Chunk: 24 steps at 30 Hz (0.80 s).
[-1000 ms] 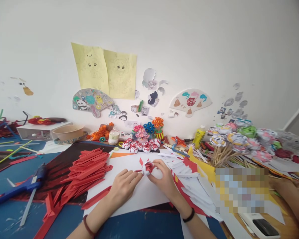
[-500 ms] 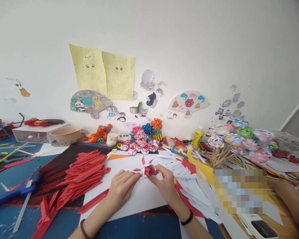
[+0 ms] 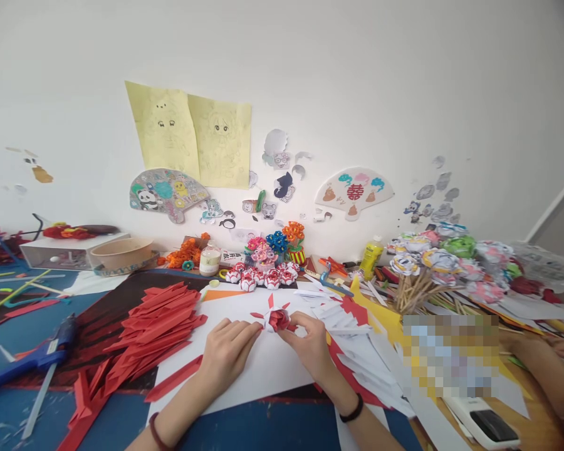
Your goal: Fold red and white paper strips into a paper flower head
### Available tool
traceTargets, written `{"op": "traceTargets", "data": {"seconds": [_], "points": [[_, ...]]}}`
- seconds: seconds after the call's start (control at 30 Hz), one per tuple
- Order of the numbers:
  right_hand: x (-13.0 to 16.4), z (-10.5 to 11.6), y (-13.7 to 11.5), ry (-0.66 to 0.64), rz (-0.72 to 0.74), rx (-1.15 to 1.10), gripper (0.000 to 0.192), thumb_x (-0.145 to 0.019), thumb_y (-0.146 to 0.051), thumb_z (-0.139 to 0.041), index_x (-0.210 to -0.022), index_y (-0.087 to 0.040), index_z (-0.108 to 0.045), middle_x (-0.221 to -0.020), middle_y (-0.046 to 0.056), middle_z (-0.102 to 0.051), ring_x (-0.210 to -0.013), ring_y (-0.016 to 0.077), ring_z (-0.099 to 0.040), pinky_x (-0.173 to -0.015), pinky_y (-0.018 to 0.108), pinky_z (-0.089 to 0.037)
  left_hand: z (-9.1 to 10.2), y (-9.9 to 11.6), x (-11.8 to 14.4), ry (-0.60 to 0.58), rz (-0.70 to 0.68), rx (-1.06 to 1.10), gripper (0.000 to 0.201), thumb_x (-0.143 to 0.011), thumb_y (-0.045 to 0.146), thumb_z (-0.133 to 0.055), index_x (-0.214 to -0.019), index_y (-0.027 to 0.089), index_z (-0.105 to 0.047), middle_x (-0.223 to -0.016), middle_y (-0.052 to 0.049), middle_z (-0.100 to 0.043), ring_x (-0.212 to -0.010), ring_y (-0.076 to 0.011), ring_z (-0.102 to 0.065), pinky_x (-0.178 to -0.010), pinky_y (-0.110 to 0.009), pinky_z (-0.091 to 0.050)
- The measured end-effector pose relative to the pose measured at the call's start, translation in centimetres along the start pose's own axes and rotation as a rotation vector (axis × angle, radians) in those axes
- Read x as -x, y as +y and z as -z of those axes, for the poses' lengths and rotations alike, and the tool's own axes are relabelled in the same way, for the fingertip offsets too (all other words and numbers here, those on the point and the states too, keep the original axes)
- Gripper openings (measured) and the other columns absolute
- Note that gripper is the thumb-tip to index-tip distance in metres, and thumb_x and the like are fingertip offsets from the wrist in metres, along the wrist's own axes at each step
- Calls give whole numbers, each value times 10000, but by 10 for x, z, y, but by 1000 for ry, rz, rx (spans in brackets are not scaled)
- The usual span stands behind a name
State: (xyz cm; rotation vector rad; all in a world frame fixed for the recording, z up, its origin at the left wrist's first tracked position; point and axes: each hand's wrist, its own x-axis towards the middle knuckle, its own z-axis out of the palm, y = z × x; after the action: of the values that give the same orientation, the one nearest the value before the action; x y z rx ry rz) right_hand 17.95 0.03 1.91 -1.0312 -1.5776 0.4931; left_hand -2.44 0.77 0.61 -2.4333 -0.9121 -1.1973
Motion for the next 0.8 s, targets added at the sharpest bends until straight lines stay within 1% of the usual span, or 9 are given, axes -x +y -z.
{"op": "traceTargets", "data": {"seconds": [0.1,0.23,0.33,0.43,0.53,0.6,0.67,0.73,0.8], "points": [[0,0,0,-5,-3,-8,227,-759,-278,-711,-584,-180,-607,-605,-8,-602,-605,152,-536,-603,263,-429,0,0,0,0,21,-8,183,-974,198,-452,-1049,186,-618,-753,-31,-666,-633,-132,-566,-613,-287,-336],[-1,1,-3,-15,-48,55,226,-752,-296,-710,-590,-177,-607,-584,-16,-587,-598,150,-537,-593,256,-432,0,-1,0,-11,69,-10,198,-978,219,-447,-1028,190,-637,-754,-32,-671,-629,-136,-565,-619,-283,-336],[-2,2,-5,-98,-66,53,116,-751,-289,-709,-739,-177,-681,-680,-3,-648,-646,156,-572,-630,254,-464,0,-3,0,-38,164,-13,214,-985,243,-437,-1016,200,-644,-786,-30,-681,-657,-145,-580,-632,-281,-344],[-1,2,-3,-208,-70,30,171,-780,-303,-683,-901,-188,-718,-789,18,-696,-666,156,-587,-639,257,-483,2,-7,-1,-102,299,28,234,-991,265,-420,-995,218,-649,-780,-14,-679,-681,-153,-593,-637,-268,-365],[1,0,4,-259,-69,53,169,-808,-314,-660,-901,-189,-725,-766,19,-701,-650,158,-594,-607,255,-476,1,-11,-1,-156,391,85,224,-983,272,-435,-980,233,-656,-814,-9,-693,-731,-162,-621,-665,-258,-400],[3,-2,10,-248,-52,88,141,-814,-302,-652,-813,-180,-723,-681,12,-677,-602,157,-585,-578,255,-464,0,-12,-1,-197,395,90,220,-976,281,-450,-964,236,-664,-833,-13,-700,-752,-170,-631,-680,-262,-414],[5,-5,14,-240,-55,98,188,-836,-292,-619,-719,-174,-707,-601,5,-645,-528,146,-563,-553,258,-456,-1,-11,0,-226,364,71,219,-973,294,-454,-958,233,-663,-853,-21,-695,-769,-179,-625,-697,-275,-423],[6,-6,18,-247,-101,79,240,-853,-298,-591,-675,-173,-692,-558,1,-624,-467,135,-540,-525,258,-450,-1,-10,-1,-211,309,20,192,-962,297,-474,-1022,228,-644,-946,-44,-680,-839,-201,-606,-730,-301,-425],[5,-5,20,-249,-168,55,249,-853,-318,-589,-676,-174,-689,-544,-2,-617,-444,133,-537,-497,254,-442,0,-9,-2,-174,229,-65,196,-945,279,-506,-1100,226,-613,-1067,-71,-649,-918,-229,-572,-757,-331,-405]]}}
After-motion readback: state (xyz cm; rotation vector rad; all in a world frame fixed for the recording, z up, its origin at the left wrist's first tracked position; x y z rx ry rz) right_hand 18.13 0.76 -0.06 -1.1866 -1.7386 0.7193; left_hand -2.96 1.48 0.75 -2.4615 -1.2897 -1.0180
